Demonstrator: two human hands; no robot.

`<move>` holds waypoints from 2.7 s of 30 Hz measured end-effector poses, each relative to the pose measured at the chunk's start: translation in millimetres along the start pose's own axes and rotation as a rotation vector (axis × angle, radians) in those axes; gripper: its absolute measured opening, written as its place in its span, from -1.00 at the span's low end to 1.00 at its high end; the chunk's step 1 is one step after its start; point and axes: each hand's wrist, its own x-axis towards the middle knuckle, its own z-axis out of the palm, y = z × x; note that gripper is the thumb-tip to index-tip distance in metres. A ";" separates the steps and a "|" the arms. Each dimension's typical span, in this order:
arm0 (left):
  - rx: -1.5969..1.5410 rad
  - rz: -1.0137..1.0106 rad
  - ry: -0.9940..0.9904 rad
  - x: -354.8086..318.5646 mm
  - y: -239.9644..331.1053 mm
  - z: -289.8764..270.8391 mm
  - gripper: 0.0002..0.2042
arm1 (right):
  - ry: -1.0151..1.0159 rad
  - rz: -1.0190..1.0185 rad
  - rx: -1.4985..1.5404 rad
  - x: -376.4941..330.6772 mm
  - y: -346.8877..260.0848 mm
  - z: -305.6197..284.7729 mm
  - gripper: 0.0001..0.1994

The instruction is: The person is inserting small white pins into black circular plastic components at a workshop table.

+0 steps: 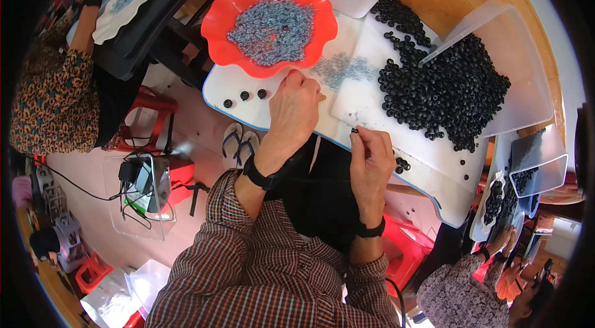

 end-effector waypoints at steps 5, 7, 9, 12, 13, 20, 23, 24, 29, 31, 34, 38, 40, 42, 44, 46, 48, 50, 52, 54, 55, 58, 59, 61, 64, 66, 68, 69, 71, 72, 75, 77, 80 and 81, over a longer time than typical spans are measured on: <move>-0.285 -0.010 0.061 -5.5 0.6 -4.5 -0.90 | 0.014 0.012 -0.084 6.5 3.9 2.5 -0.87; -0.919 -0.492 -0.223 -7.8 10.0 -14.4 -0.86 | 0.022 -0.004 -0.140 11.0 7.8 3.6 -0.87; -1.113 -0.558 -0.272 -13.1 4.8 -15.8 -0.84 | 0.025 -0.027 -0.190 16.1 10.1 6.3 -0.87; -1.368 -0.668 -0.343 -15.4 4.3 -19.9 -0.81 | 0.039 -0.078 -0.249 20.8 13.2 9.2 -0.87; -1.426 -0.712 -0.363 -15.3 4.9 -21.0 -0.80 | 0.036 -0.080 -0.282 21.5 12.9 9.6 -0.86; -1.558 -0.728 -0.402 -24.6 3.0 -17.7 -0.79 | 0.163 -0.117 -0.196 20.9 6.0 14.0 -0.87; -1.508 -0.720 -0.384 -32.2 10.4 -19.0 -0.81 | 0.065 0.019 0.052 11.4 -13.4 9.8 -0.93; -1.439 -0.671 -0.377 -35.1 14.8 -18.8 -0.82 | 0.012 0.118 0.176 3.6 -10.7 11.7 -0.93; -1.188 -0.493 -0.375 -51.1 26.9 -17.6 -0.85 | -0.073 0.326 0.431 -11.9 -18.9 9.8 -0.85; -1.184 -0.476 -0.368 -54.4 29.1 -17.5 -0.85 | -0.107 0.401 0.482 -15.1 -20.0 6.4 -0.85; -1.180 -0.459 -0.381 -58.3 29.4 -15.2 -0.86 | -0.089 0.393 0.481 -19.5 -19.3 4.7 -0.84; -1.128 -0.459 -0.382 -58.6 35.7 -18.0 -0.87 | -0.078 0.397 0.471 -24.8 -13.8 2.2 -0.85; -1.145 -0.471 -0.382 -59.6 35.8 -17.7 -0.88 | -0.101 0.461 0.520 -25.5 -15.0 -1.6 -0.84; -1.225 -0.400 -0.424 -62.3 32.9 -16.8 -0.88 | -0.112 0.503 0.572 -25.8 -13.3 -4.9 -0.83; -1.176 -0.361 -0.436 -61.7 33.3 -17.2 -0.89 | -0.123 0.544 0.623 -26.6 -11.6 -7.9 -0.82; -1.128 -0.320 -0.447 -60.4 34.6 -17.0 -0.89 | -0.128 0.609 0.652 -27.5 -10.9 -10.6 -0.80; -1.046 -0.218 -0.412 -59.8 36.1 -15.2 -0.90 | -0.121 0.618 0.670 -27.7 -8.4 -11.6 -0.80; -0.991 -0.172 -0.393 -58.8 36.6 -14.0 -0.91 | -0.115 0.628 0.688 -27.8 -6.3 -11.9 -0.80; -0.935 -0.126 -0.375 -58.8 38.3 -13.9 -0.91 | -0.098 0.621 0.704 -27.7 -5.1 -11.6 -0.80; -0.950 -0.163 -0.359 -59.0 40.8 -14.4 -0.92 | -0.092 0.626 0.706 -27.1 -7.9 -11.3 -0.80; -0.948 -0.165 -0.358 -60.3 41.6 -13.1 -0.92 | -0.085 0.630 0.707 -27.0 -9.0 -11.1 -0.80; -0.954 -0.253 -0.329 -64.6 45.1 -6.4 -0.94 | -0.087 0.615 0.711 -30.5 -4.4 -8.3 -0.81; -0.928 -0.243 -0.298 -65.2 47.4 -4.9 -0.94 | -0.088 0.617 0.712 -31.3 -3.5 -8.2 -0.81; -0.900 -0.235 -0.267 -66.0 50.5 -1.8 -0.94 | -0.104 0.584 0.691 -32.6 -2.1 -8.4 -0.83; -0.822 -0.190 -0.209 -68.5 49.6 5.4 -0.92 | -0.075 0.559 0.675 -33.0 -2.6 -5.4 -0.84; -0.753 -0.129 -0.151 -68.3 46.8 9.5 -0.87 | -0.079 0.563 0.678 -33.2 -3.7 -4.6 -0.84; -0.761 -0.157 -0.155 -67.0 47.2 8.3 -0.85 | -0.083 0.568 0.682 -33.6 -4.1 -3.1 -0.84; -0.769 -0.185 -0.158 -66.2 47.9 7.4 -0.83 | -0.083 0.553 0.688 -34.2 -3.6 -1.5 -0.84; -0.784 -0.235 -0.170 -66.2 48.3 7.5 -0.82 | -0.084 0.538 0.697 -34.7 -3.6 -0.6 -0.84; -0.800 -0.284 -0.181 -65.7 48.9 6.9 -0.81 | -0.084 0.526 0.684 -34.8 -3.9 -0.8 -0.84; -0.851 -0.400 -0.265 -61.6 51.0 -1.0 -0.82 | -0.083 0.524 0.658 -33.6 -4.1 -1.0 -0.84; -0.824 -0.374 -0.244 -60.9 49.7 -1.0 -0.83 | -0.080 0.532 0.650 -32.9 -4.2 -1.7 -0.84; -0.759 -0.337 -0.208 -57.6 49.3 -2.7 -0.86 | -0.039 0.561 0.633 -32.6 -3.0 -4.2 -0.85; -0.723 -0.328 -0.193 -56.0 49.4 -2.8 -0.88 | -0.024 0.558 0.632 -32.9 -0.5 -6.0 -0.86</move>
